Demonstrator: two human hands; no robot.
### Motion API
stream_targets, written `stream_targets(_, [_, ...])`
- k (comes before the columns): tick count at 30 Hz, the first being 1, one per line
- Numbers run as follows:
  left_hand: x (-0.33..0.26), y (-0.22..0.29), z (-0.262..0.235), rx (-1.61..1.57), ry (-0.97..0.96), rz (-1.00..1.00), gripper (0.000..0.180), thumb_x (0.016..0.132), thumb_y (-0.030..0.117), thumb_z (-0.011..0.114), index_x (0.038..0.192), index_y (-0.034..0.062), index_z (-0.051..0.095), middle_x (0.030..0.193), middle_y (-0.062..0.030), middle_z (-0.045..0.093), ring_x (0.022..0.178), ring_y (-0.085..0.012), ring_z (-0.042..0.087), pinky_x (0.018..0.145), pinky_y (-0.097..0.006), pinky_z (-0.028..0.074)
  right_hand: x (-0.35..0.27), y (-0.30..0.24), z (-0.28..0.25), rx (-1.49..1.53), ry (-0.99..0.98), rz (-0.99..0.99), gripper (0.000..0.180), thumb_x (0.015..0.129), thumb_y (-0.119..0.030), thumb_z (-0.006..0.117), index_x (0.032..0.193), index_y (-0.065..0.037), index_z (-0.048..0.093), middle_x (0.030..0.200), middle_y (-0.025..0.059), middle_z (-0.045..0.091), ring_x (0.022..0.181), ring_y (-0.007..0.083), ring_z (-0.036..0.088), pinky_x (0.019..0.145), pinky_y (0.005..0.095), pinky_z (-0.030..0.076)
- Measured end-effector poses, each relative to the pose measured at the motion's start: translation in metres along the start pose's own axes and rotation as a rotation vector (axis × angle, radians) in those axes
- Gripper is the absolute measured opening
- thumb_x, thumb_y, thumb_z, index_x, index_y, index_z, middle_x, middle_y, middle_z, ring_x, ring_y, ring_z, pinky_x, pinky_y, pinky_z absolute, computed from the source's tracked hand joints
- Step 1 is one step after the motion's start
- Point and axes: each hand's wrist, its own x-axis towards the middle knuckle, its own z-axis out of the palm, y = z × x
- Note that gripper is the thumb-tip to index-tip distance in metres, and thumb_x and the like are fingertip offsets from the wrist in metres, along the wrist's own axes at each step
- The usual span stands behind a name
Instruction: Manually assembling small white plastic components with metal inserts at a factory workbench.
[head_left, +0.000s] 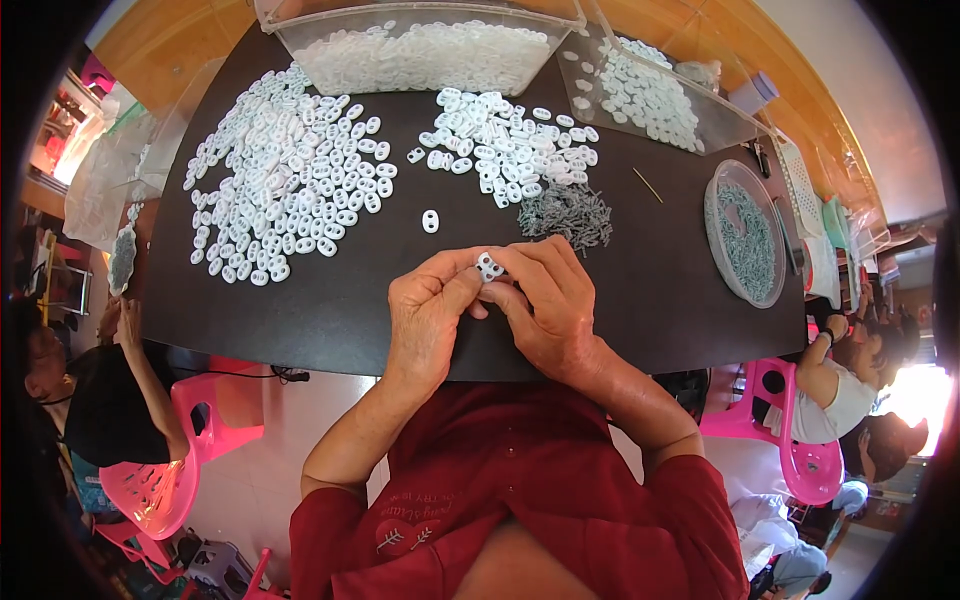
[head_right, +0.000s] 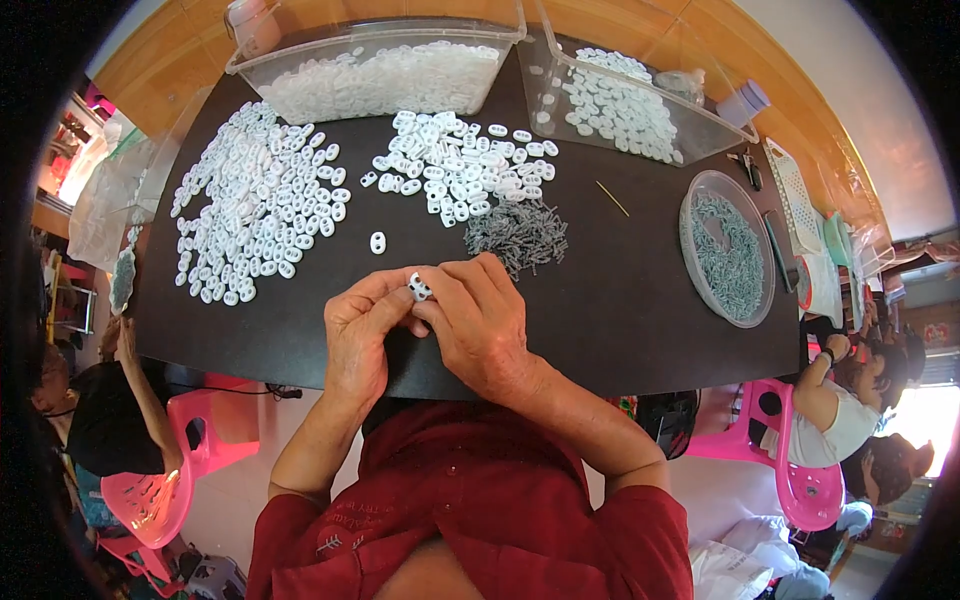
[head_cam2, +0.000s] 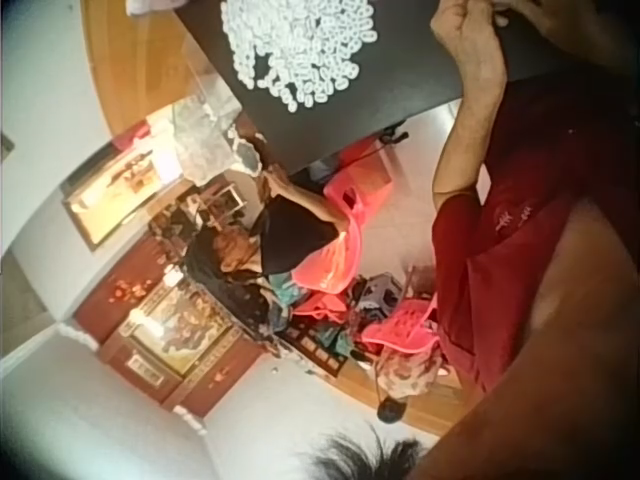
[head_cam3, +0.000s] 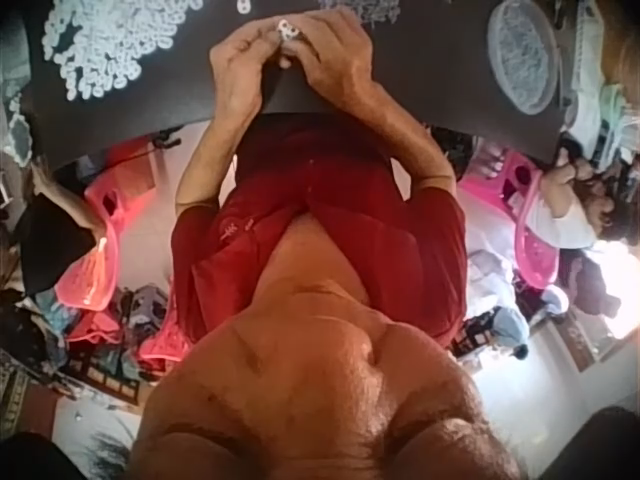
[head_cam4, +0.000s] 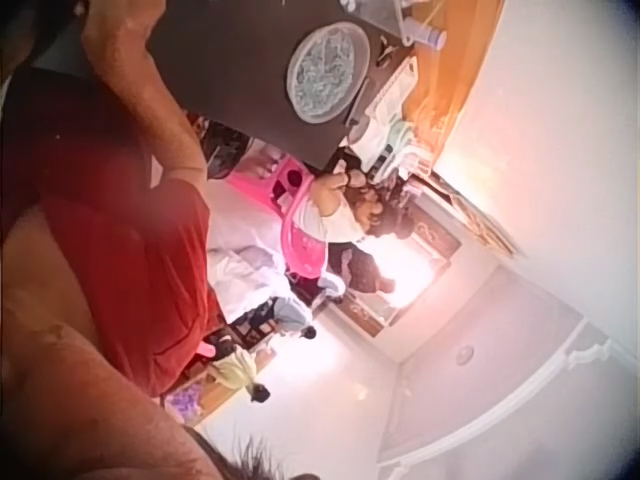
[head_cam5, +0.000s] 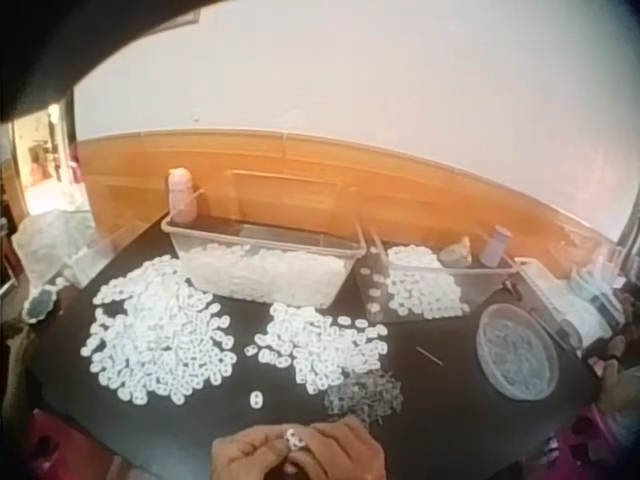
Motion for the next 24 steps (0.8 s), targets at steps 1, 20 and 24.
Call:
stream_targets(1, [0.0, 0.001, 0.001, -0.001, 0.012, 0.003, 0.022, 0.091, 0.006, 0.051, 0.104, -0.0065, 0.062, 0.089, -0.0068, 0.066, 0.072, -0.0066, 0.057, 0.062, -0.019, 0.044, 0.001, -0.001, 0.0, -0.004, -0.004, 0.001, 0.035, 0.063, 0.006, 0.07, 0.097, -0.001, 0.063, 0.086, 0.0093, 0.061, 0.07, 0.022, 0.055, 0.058, 0.0306, 0.046])
stream_targets(20, [-0.002, 0.0, 0.004, 0.044, 0.014, 0.028, 0.024, 0.09, 0.007, 0.048, 0.108, -0.0061, 0.057, 0.088, -0.0036, 0.063, 0.074, -0.005, 0.054, 0.066, -0.02, 0.045, -0.004, -0.01, -0.002, 0.228, 0.021, 0.261, 0.027, 0.072, 0.006, 0.064, 0.097, -0.002, 0.065, 0.083, 0.0082, 0.062, 0.071, 0.0208, 0.056, 0.062, 0.03, 0.046])
stream_targets(24, [-0.003, 0.0, 0.0, 0.127, -0.023, 0.062, 0.024, 0.089, 0.003, 0.05, 0.111, -0.0045, 0.056, 0.086, -0.0019, 0.062, 0.074, -0.0053, 0.054, 0.066, -0.02, 0.045, -0.002, -0.013, -0.008, 0.478, -0.045, 0.567, 0.023, 0.076, 0.005, 0.064, 0.098, -0.001, 0.065, 0.085, 0.0052, 0.064, 0.074, 0.0127, 0.058, 0.064, 0.0255, 0.047])
